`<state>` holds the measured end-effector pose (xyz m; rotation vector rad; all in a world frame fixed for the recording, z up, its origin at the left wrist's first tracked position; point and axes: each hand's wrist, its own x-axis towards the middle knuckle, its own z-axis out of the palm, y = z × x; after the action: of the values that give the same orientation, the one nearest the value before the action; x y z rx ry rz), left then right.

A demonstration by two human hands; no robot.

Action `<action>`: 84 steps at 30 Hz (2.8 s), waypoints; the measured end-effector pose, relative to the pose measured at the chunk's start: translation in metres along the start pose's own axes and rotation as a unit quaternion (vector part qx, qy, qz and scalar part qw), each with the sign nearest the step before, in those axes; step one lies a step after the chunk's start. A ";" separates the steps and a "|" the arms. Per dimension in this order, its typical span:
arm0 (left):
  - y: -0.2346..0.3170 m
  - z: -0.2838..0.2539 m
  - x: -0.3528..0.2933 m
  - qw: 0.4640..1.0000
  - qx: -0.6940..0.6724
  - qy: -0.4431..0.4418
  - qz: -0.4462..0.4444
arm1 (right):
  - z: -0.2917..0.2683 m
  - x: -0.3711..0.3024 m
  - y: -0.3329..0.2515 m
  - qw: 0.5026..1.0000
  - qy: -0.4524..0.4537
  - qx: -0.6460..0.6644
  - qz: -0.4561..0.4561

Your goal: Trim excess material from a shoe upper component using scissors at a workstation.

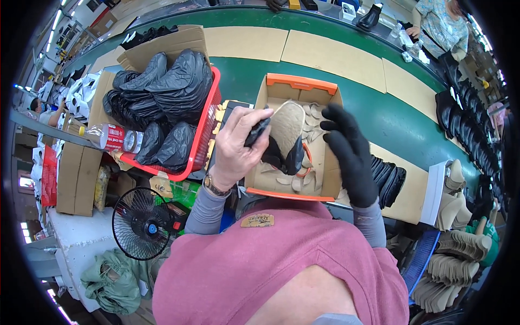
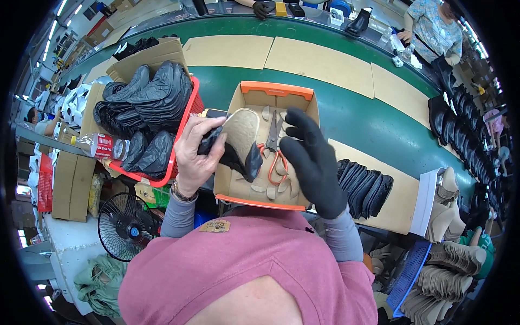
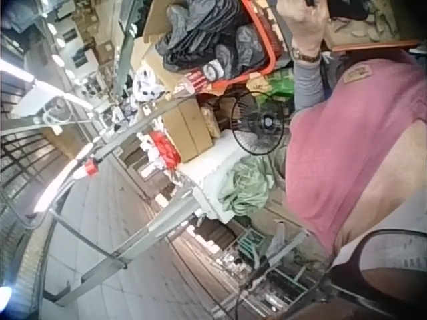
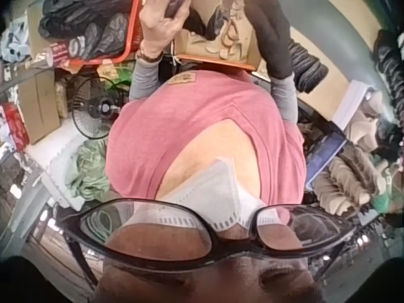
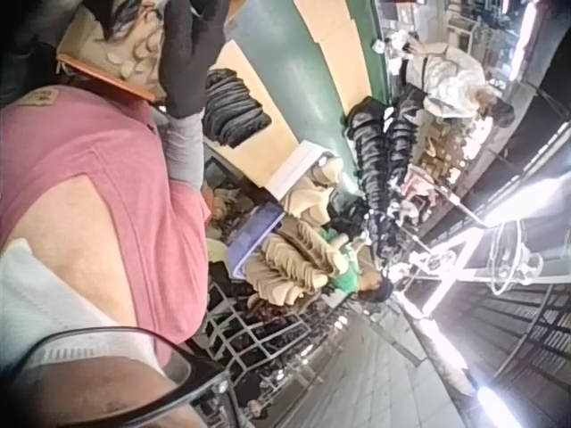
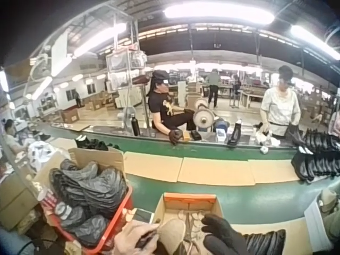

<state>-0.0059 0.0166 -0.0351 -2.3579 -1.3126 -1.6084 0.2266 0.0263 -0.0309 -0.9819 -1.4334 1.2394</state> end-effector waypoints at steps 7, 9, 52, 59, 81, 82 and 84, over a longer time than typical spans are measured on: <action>0.016 0.008 0.003 0.986 -0.138 -0.050 -0.075 | 0.023 0.005 -0.008 0.978 -0.163 0.095 0.092; 0.004 0.011 -0.002 0.967 -0.217 -0.099 -0.087 | 0.014 0.012 -0.010 0.959 -0.214 0.111 0.146; 0.003 -0.003 0.001 0.966 -0.087 -0.104 -0.221 | -0.027 0.018 0.096 0.890 -0.347 -0.293 -0.049; 0.003 -0.023 0.020 0.982 -0.091 -0.073 -0.150 | -0.042 -0.038 0.052 0.979 -0.187 -0.017 -0.076; 0.009 -0.036 0.019 0.986 -0.069 -0.110 -0.101 | -0.045 -0.036 -0.018 0.911 -0.302 -0.275 0.060; 0.009 -0.036 0.019 0.986 -0.073 -0.110 -0.102 | -0.044 -0.035 -0.018 0.910 -0.303 -0.276 0.061; 0.010 -0.038 0.018 0.982 -0.086 -0.122 -0.117 | -0.042 -0.035 -0.019 0.925 -0.285 -0.247 0.046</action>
<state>-0.0263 0.0054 0.0013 -2.6634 -1.6113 -1.5856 0.2752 -0.0016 -0.0170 -1.0729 -2.2580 1.3231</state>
